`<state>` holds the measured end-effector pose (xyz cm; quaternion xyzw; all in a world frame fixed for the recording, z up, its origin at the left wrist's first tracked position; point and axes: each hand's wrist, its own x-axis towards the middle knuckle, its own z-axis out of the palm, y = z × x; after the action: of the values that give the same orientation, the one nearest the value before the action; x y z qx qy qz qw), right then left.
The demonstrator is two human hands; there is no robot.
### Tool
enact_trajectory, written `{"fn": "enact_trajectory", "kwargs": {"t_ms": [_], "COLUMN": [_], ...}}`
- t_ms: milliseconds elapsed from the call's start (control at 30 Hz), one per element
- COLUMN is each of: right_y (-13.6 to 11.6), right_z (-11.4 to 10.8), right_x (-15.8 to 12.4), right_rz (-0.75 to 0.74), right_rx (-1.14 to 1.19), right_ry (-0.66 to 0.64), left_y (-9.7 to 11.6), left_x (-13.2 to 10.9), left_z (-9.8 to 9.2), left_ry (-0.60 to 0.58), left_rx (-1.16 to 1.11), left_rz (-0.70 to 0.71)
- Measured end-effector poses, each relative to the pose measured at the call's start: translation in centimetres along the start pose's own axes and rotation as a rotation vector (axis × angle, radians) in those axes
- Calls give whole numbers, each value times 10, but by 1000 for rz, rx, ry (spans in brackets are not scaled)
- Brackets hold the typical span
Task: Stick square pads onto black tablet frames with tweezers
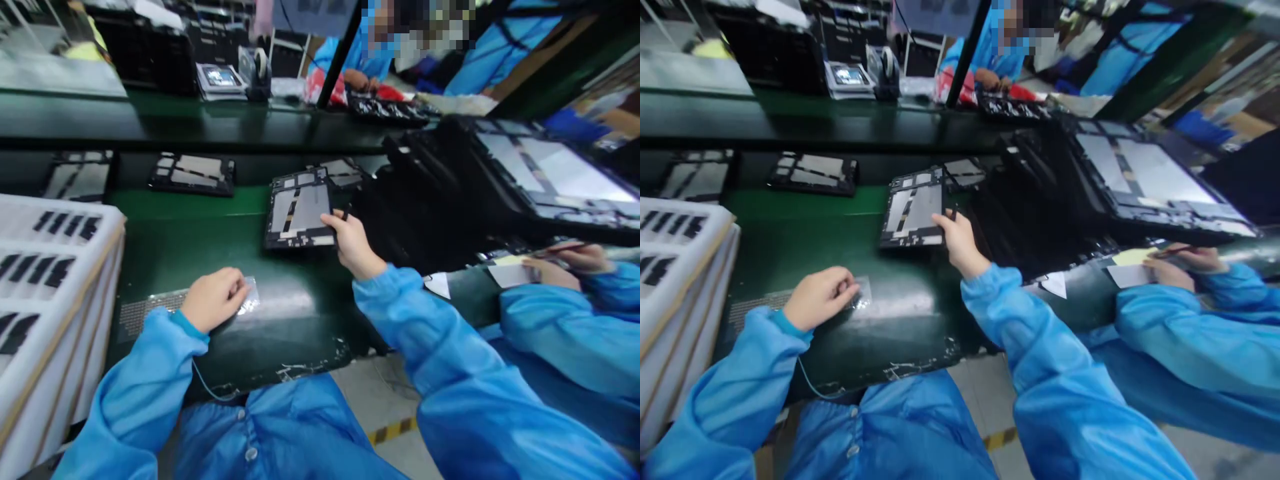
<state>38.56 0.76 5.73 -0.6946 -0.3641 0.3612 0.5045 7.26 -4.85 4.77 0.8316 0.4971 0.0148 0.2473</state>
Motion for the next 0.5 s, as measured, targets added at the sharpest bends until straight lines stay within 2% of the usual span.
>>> {"fn": "enact_trajectory", "kwargs": {"t_ms": [100, 200, 267, 367, 433, 500], "right_y": [-36, -56, -64, -70, -70, -68], "right_z": [42, 87, 131, 213, 264, 297], "right_x": [80, 119, 131, 132, 124, 111], "right_rz": [-19, -102, -179, -273, -350, -496], "right_rx": [-185, -353, -424, -440, -373, -233], "right_ry": [-40, -70, -117, -255, -343, -387], "left_y": [-18, -20, -18, -19, -23, -27], "left_x": [6, 5, 4, 2, 0, 0], "left_z": [3, 17, 25, 29, 29, 27], "left_ry": [-134, -153, -130, -63, 4, 103], "left_rx": [-23, -89, -160, -301, -420, -560], "left_rz": [28, 36, 18, -25, -57, -100]}}
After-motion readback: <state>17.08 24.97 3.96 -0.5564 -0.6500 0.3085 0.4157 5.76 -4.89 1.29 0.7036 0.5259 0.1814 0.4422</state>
